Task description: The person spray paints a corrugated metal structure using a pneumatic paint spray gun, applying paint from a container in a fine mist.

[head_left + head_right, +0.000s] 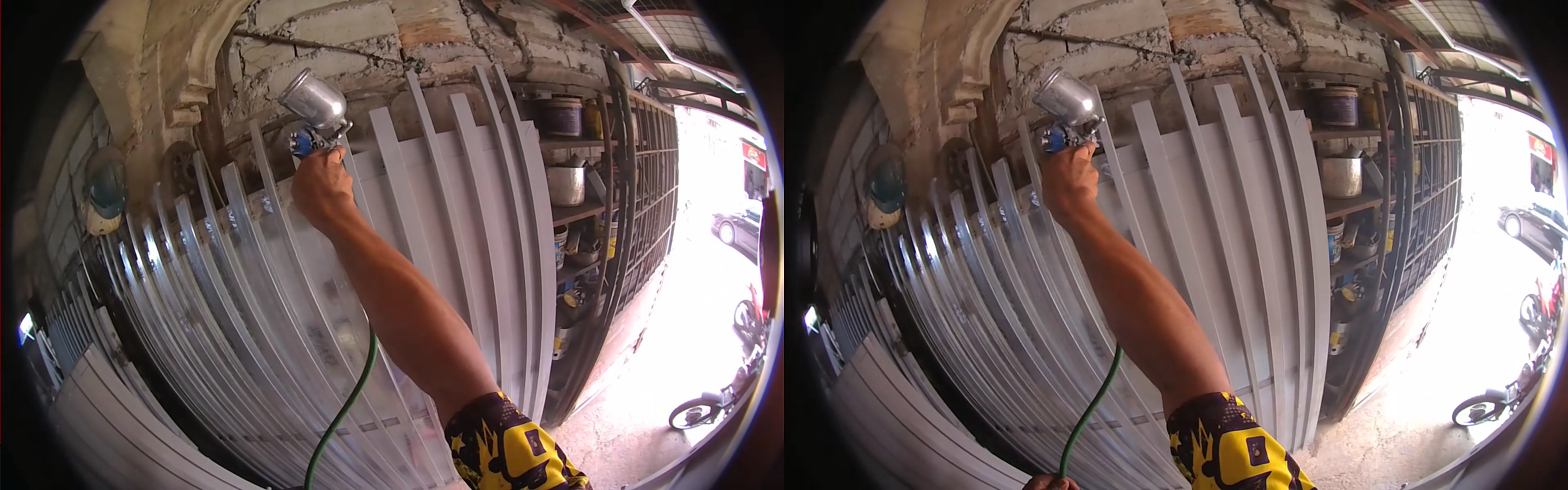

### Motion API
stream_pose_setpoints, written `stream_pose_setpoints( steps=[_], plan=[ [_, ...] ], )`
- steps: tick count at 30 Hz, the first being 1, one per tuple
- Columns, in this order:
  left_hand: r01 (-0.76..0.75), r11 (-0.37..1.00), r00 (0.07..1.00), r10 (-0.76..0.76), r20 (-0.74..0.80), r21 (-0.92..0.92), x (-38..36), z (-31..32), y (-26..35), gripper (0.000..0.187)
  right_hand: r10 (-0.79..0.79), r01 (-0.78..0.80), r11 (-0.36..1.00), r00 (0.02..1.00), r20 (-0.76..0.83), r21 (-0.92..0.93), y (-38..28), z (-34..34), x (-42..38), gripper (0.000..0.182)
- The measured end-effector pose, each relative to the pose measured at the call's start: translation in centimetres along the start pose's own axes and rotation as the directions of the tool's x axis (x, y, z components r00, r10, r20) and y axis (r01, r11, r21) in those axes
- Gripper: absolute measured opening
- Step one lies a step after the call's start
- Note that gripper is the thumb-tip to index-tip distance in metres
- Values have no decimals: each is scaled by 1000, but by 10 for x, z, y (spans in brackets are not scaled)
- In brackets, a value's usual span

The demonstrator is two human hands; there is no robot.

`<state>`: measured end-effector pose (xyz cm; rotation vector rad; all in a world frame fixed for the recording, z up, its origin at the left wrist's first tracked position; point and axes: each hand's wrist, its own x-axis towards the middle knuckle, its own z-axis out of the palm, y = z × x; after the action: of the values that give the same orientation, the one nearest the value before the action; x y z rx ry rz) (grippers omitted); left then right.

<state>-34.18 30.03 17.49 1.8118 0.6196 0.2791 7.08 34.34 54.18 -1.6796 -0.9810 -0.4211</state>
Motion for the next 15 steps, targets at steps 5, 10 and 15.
stream_pose_setpoints(
  steps=[5, 10, 15],
  plan=[
    [-11, 1000, 1000, 11, 3, -4, -2, 2, 3, 46, 51, -52, 999, 997, 59, 16, 11, 12, -5, 51],
    [11, 999, 999, -10, 37, -31, -3, -1, -10, 46, -7, 12, 998, 998, 65, -66, 23, 16, -29, 49],
    [15, 999, 999, -17, 48, 30, -7, -6, -19, 41, 18, -13, 996, 998, 53, -84, 42, 25, -50, 47]
  ],
)
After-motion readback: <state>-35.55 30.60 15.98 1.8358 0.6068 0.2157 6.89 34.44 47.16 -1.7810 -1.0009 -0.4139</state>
